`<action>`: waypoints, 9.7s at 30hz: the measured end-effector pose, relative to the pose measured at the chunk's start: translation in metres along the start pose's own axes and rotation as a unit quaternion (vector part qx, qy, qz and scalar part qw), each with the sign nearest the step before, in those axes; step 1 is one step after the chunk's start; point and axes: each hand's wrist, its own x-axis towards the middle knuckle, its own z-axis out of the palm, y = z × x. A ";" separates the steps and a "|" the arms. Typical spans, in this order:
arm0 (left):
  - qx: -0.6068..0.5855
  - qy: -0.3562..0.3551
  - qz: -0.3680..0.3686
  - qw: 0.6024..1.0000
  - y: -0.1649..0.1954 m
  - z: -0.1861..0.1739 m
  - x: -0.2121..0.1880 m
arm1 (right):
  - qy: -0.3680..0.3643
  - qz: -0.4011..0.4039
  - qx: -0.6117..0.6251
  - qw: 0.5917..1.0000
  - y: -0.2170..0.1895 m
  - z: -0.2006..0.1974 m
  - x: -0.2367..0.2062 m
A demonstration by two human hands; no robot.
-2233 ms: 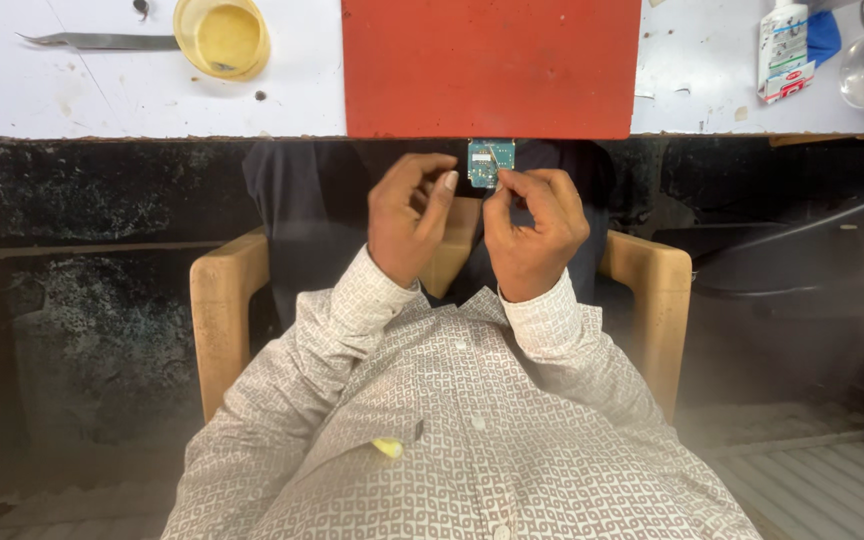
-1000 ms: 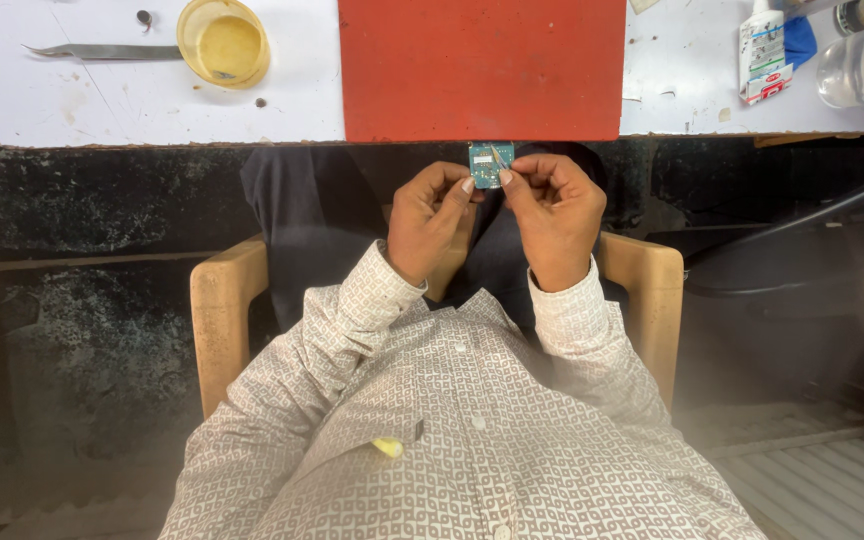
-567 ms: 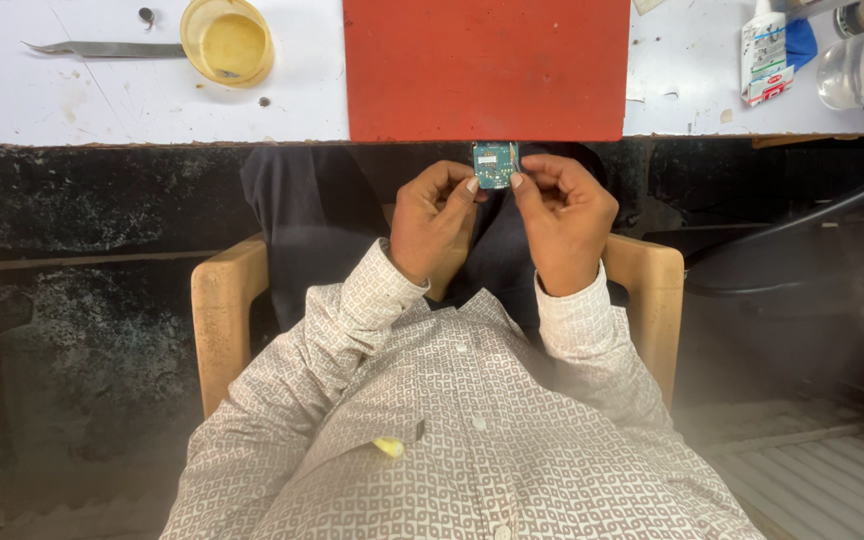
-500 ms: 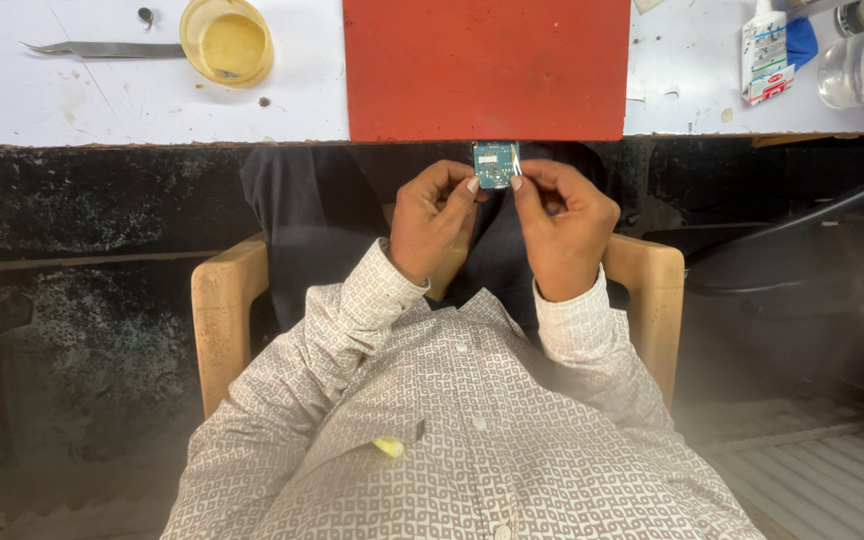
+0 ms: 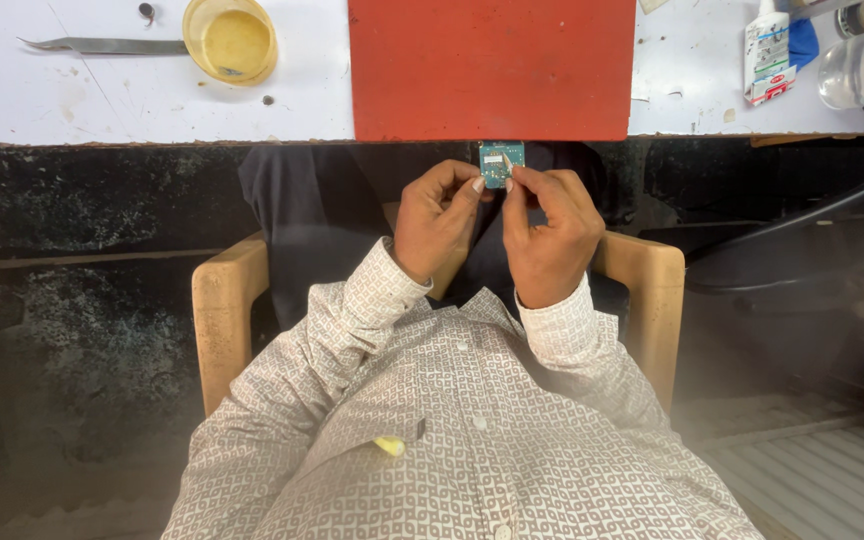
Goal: The person uses a soldering iron and tweezers to attach small components to a circuit board. They then apply a liquid from a small container to the board and inspect the work.
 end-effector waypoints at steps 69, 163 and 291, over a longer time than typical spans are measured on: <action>-0.071 0.018 -0.047 0.996 0.003 0.010 -0.007 | -0.342 -0.508 -0.094 0.785 0.062 -0.012 0.130; -0.154 0.029 -0.070 0.985 0.016 -0.011 -0.012 | -0.159 -0.499 -0.108 0.845 0.041 -0.006 0.069; 0.068 0.032 0.035 0.997 0.056 0.016 -0.036 | -0.098 0.212 0.510 0.828 0.061 -0.027 0.000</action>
